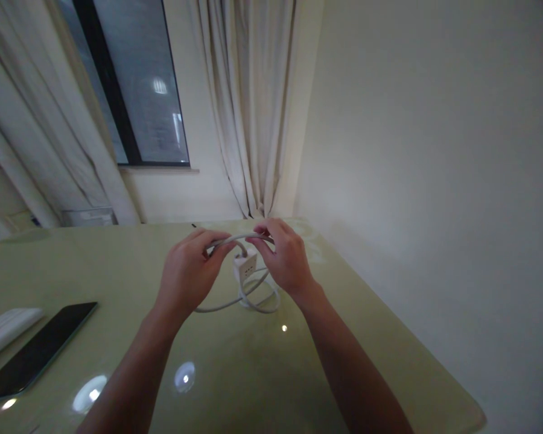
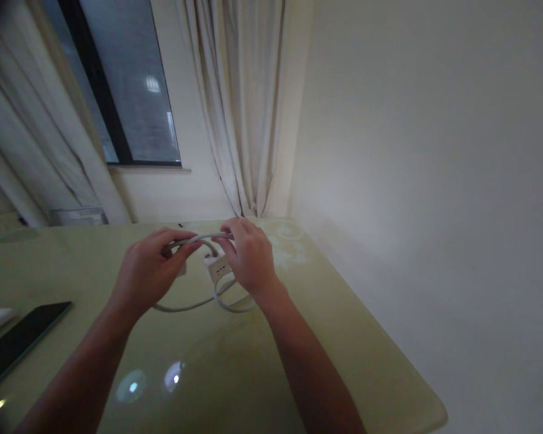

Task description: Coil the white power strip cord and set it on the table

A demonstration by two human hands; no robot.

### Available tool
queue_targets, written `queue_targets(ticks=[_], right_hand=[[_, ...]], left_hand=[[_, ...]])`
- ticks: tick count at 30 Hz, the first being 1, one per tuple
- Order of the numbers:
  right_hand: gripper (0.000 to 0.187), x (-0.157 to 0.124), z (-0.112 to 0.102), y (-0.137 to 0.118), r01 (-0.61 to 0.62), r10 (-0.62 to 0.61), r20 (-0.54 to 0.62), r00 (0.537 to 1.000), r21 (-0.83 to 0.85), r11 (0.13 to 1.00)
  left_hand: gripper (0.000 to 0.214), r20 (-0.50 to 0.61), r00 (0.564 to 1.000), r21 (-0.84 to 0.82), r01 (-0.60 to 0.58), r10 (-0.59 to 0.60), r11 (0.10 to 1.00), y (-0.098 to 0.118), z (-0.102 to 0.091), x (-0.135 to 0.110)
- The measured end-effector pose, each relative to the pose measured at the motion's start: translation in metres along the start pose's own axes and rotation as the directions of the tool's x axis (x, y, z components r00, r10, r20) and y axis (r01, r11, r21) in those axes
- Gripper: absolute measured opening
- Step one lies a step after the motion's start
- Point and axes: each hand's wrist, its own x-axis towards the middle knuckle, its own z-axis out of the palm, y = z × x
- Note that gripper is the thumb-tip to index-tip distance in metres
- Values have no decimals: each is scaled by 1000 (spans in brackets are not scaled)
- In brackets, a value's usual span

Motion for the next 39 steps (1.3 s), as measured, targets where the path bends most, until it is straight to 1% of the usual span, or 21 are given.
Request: queue_targets(ticks=[3,6,9,12,13,15,18,20,22,24,25,26,27,29,31,32,34,35,36,37,39], right_hand=[[12,1,-2,0,-106,94,79,992,165,980],[18,0,-2,-2,-182,153,118,981,304,935],[20,1,-3,-2,-240,211,118,970,369,898],[21,3,-4,3,-271,271,60,961,419,867],[21,4,-5,6,-277,295,27,955,438,855],[23,7,-8,12,-279,349,-60,935,480,832],[29,11,-14,22,-262,444,-196,874,580,771],[31,13,-19,27,-236,521,-262,812,669,704],[34,15,-23,31,-203,590,-304,748,741,640],[36,16,-27,35,-181,639,-319,700,786,591],[36,17,-28,36,-176,658,-318,683,802,571],[34,17,-30,37,-175,674,-312,670,816,551],[32,18,-31,38,-174,687,-302,661,829,532],[26,18,-31,41,-170,696,-285,659,845,507],[24,18,-30,47,-171,685,-277,674,844,509],[23,18,-28,51,-176,678,-276,681,837,517],[23,16,-26,66,-198,681,-276,679,824,532],[23,14,-26,76,-219,700,-279,658,818,532],[21,11,-26,88,-253,733,-285,617,811,528],[18,8,-26,100,-294,773,-294,562,803,519],[12,1,-30,126,-403,847,-326,419,769,496]], left_hand=[[27,-68,996,30,51,-49,998,1,1,0],[29,-101,994,17,51,-49,999,1,1,-1],[31,-57,988,-120,139,-147,983,0,-3,-1],[35,-25,955,-337,271,-296,902,-6,-10,2],[35,-49,938,-413,295,-344,862,-10,-12,4],[36,-121,885,-576,306,-450,758,-18,-16,8],[24,-159,786,-769,280,-597,574,-32,-21,13],[12,-98,739,-840,297,-667,453,-40,-25,17],[4,16,707,-894,327,-707,307,-44,-29,20],[7,124,694,-929,332,-709,162,-45,-31,22],[12,149,692,-937,326,-706,123,-44,-31,22],[17,154,696,-937,328,-702,118,-43,-30,22],[22,143,701,-929,339,-698,150,-42,-28,21],[25,114,733,-879,389,-671,276,-39,-22,18],[14,127,768,-818,439,-627,371,-38,-16,15],[10,146,771,-802,459,-619,383,-39,-14,14],[14,156,751,-804,474,-641,360,-42,-13,13],[15,138,738,-816,463,-661,346,-45,-15,13],[16,102,724,-831,439,-682,342,-49,-18,13],[17,53,711,-844,406,-701,349,-54,-23,13],[19,-50,710,-841,349,-703,413,-67,-36,14]])
